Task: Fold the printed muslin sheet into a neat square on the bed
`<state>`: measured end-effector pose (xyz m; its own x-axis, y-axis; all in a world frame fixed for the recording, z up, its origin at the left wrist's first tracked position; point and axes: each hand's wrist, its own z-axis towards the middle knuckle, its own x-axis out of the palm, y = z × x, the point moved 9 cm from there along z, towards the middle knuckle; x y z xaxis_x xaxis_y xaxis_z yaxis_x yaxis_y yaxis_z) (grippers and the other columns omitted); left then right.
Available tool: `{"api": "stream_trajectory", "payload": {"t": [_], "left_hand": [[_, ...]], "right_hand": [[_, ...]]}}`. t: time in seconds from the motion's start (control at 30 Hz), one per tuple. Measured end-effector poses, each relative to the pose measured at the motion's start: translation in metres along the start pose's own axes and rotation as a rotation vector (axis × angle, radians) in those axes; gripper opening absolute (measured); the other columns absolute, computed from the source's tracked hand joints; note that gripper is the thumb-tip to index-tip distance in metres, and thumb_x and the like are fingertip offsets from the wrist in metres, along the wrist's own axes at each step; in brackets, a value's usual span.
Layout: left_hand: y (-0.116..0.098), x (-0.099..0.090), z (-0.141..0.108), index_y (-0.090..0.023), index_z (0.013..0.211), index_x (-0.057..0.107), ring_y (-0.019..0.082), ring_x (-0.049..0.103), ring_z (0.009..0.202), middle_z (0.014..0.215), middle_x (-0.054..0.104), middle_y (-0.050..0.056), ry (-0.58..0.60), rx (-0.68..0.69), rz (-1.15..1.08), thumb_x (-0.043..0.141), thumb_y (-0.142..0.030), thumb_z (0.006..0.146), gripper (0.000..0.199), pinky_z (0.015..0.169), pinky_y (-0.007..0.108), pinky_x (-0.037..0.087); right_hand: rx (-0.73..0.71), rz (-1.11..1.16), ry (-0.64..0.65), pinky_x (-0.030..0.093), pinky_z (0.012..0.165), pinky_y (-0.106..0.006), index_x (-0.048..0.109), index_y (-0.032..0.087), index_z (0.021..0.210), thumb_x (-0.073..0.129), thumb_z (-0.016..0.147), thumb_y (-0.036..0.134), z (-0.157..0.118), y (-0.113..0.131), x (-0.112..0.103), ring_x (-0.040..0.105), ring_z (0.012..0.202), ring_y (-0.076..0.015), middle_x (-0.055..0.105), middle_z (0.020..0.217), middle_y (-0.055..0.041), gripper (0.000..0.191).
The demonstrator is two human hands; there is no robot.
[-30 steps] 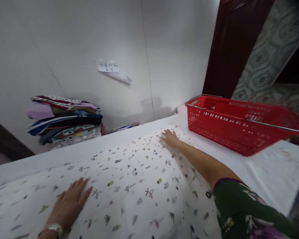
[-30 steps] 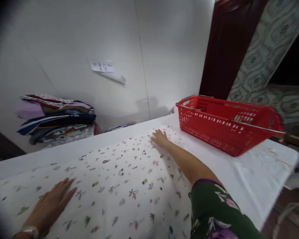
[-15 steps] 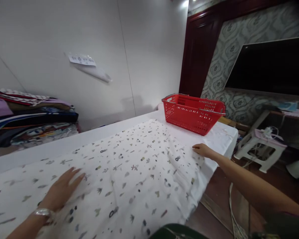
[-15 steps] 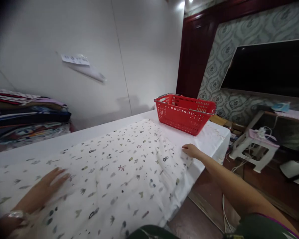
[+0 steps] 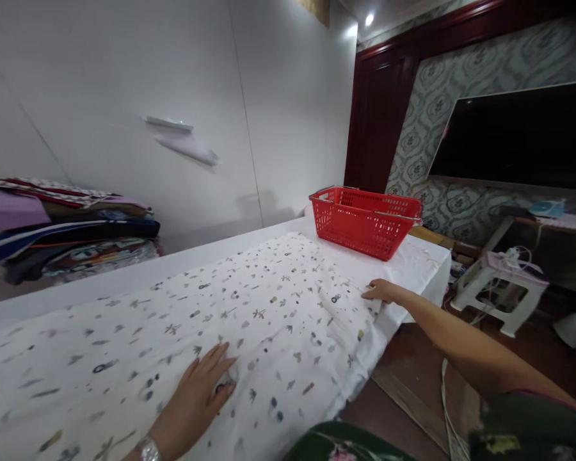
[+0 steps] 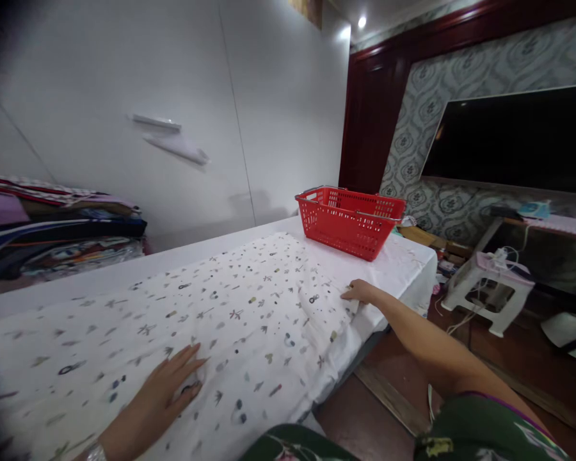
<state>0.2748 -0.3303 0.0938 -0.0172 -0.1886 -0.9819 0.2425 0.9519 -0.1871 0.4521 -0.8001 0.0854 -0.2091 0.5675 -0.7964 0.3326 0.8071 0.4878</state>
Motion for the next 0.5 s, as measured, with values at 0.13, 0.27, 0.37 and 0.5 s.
{"api": "stream_trajectory", "payload": {"t": [0.13, 0.27, 0.37, 0.5], "left_hand": [[-0.007, -0.001, -0.002, -0.031, 0.123, 0.052, 0.025, 0.032, 0.129, 0.142, 0.033, -0.001, -0.044, 0.02, 0.02, 0.038, -0.048, 0.085, 0.044, 0.105, 0.046, 0.031], [-0.018, 0.009, -0.006, -0.031, 0.125, 0.049, 0.024, 0.035, 0.127, 0.139, 0.038, -0.001, -0.072, 0.086, 0.059, 0.04, -0.047, 0.085, 0.045, 0.104, 0.045, 0.033], [-0.02, 0.018, -0.01, -0.031, 0.128, 0.046, 0.022, 0.037, 0.126, 0.138, 0.039, -0.001, -0.096, 0.118, 0.102, 0.038, -0.047, 0.085, 0.047, 0.104, 0.044, 0.034], [-0.012, 0.017, -0.022, -0.031, 0.137, 0.031, 0.022, 0.035, 0.128, 0.142, 0.033, 0.0, -0.2, 0.149, 0.132, 0.041, -0.047, 0.084, 0.056, 0.104, 0.043, 0.033]], "right_hand": [[0.013, 0.136, -0.06, 0.036, 0.046, -0.019, 0.06, 0.014, 0.104, 0.071, 0.062, 0.034, -0.001, -0.02, -0.025, 0.051, 0.054, -0.0099, 0.061, 0.072, -0.0033, 0.048], [0.061, 0.211, -0.168, 0.036, 0.047, -0.02, 0.06, 0.011, 0.101, 0.068, 0.064, 0.03, -0.006, -0.055, -0.045, 0.053, 0.06, -0.0121, 0.061, 0.073, -0.0043, 0.043], [0.096, 0.237, -0.211, 0.038, 0.048, -0.021, 0.061, 0.01, 0.098, 0.067, 0.063, 0.029, -0.01, -0.073, -0.045, 0.056, 0.063, -0.0147, 0.062, 0.074, -0.0052, 0.04], [0.104, 0.232, -0.254, 0.042, 0.053, -0.022, 0.061, 0.012, 0.099, 0.065, 0.066, 0.029, -0.015, -0.078, -0.047, 0.06, 0.072, -0.0177, 0.066, 0.081, -0.0072, 0.037]]}}
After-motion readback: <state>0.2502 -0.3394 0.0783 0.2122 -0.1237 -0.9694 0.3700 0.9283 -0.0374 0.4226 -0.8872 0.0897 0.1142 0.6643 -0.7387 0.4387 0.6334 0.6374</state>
